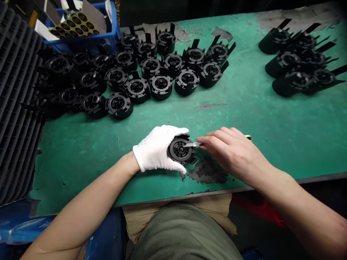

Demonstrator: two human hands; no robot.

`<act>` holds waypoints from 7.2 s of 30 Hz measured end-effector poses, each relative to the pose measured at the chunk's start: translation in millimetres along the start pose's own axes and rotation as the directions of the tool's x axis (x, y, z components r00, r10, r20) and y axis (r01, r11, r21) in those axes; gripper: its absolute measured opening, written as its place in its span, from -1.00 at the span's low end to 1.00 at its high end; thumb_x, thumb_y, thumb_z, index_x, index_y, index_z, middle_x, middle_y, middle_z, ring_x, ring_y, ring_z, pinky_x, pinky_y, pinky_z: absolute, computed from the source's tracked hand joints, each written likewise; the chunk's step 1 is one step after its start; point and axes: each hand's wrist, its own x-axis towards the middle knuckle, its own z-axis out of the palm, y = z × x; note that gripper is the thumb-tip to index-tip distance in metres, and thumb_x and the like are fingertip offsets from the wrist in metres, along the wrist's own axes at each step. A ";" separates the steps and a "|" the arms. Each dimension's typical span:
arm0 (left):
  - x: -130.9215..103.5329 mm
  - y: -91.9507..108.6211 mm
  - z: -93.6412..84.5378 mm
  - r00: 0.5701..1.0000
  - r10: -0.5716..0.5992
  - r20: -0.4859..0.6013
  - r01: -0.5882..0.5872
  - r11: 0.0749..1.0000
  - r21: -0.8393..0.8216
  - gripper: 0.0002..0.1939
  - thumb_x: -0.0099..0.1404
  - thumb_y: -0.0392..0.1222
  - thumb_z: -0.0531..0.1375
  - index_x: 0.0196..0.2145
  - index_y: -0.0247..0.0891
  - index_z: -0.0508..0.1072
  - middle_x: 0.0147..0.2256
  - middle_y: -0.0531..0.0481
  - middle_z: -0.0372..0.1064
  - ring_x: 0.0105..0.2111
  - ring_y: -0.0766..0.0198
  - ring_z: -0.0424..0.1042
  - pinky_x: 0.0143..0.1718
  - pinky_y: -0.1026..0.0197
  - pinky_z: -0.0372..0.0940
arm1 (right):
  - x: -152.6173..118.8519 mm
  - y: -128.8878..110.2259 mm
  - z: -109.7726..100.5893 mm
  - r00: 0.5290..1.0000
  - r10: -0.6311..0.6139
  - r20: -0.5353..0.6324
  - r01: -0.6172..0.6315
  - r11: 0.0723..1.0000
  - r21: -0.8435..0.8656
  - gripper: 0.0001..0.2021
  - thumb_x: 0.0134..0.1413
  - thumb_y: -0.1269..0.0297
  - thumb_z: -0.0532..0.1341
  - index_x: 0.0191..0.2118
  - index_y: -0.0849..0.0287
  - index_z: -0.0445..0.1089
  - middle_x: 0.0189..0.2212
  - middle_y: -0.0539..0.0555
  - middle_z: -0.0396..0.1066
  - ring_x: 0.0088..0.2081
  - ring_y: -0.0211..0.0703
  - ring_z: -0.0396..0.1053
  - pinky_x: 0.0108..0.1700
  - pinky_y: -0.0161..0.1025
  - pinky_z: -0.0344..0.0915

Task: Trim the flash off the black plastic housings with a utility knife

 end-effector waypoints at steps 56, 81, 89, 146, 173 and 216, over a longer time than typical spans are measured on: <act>2.3 4.2 0.4 0.999 -0.031 0.007 0.030 0.998 0.046 0.10 -0.01 0.48 0.56 0.31 -0.20 0.43 0.20 -0.32 0.57 0.18 -0.30 0.59 0.24 -0.28 0.46 | -13.9 -43.1 -15.0 0.994 0.080 0.073 -0.069 0.987 -0.145 -0.71 0.45 0.50 0.18 0.18 0.24 0.43 -0.21 0.21 0.55 -0.25 0.05 0.34 -0.21 -0.02 0.23; -6.0 13.9 14.0 0.978 0.038 -0.206 -0.016 0.994 0.110 0.01 0.14 0.30 0.54 0.35 -0.23 0.28 0.22 -0.35 0.41 0.23 -0.23 0.46 0.30 -0.27 0.41 | -24.5 -66.7 15.8 0.938 0.339 -0.074 -0.282 0.869 0.407 -0.74 0.47 0.47 0.22 0.15 0.05 0.37 -0.10 0.11 0.61 -0.14 -0.07 0.59 -0.10 -0.12 0.52; 0.1 13.3 12.9 0.979 -0.081 -0.187 0.100 0.990 0.097 -0.04 -0.01 0.36 0.59 0.17 -0.18 0.39 0.06 -0.24 0.51 0.08 -0.22 0.55 0.19 -0.28 0.49 | -13.0 -19.1 13.7 0.980 0.180 -0.085 -0.166 0.975 0.150 -0.79 0.47 0.42 0.26 0.13 0.17 0.40 -0.13 0.15 0.59 -0.18 -0.02 0.53 -0.07 -0.08 0.45; -2.3 8.2 17.1 0.989 -0.079 -0.126 0.089 0.993 0.072 -0.11 0.12 0.33 0.56 0.20 -0.19 0.38 0.21 -0.33 0.51 0.21 -0.24 0.55 0.27 -0.25 0.45 | -6.7 -60.4 -26.2 0.983 0.135 0.128 -0.092 0.952 -0.293 -0.81 0.40 0.53 0.17 0.03 0.22 0.41 -0.36 0.10 0.36 -0.31 0.05 0.26 -0.20 -0.02 0.23; -5.9 11.9 14.5 0.992 -0.064 -0.106 0.073 0.994 0.083 0.20 -0.08 0.50 0.58 0.32 -0.24 0.36 0.23 -0.36 0.53 0.19 -0.31 0.56 0.27 -0.28 0.44 | -34.7 -50.1 -3.6 0.927 0.375 0.023 -0.374 0.918 0.131 -0.82 0.51 0.33 0.25 0.13 0.14 0.39 -0.14 0.12 0.57 -0.17 -0.03 0.59 -0.11 -0.12 0.46; -3.3 3.9 -11.6 0.926 -0.352 -0.133 0.306 0.910 -0.278 -0.40 0.34 0.01 0.46 0.28 -0.09 0.50 0.24 -0.14 0.56 0.23 -0.04 0.57 0.28 -0.10 0.49 | -6.4 11.7 -5.0 0.943 0.300 -0.147 -0.252 0.928 0.276 -0.74 0.60 0.20 0.12 0.23 0.02 0.43 0.04 0.05 0.67 -0.04 -0.14 0.68 0.00 -0.25 0.58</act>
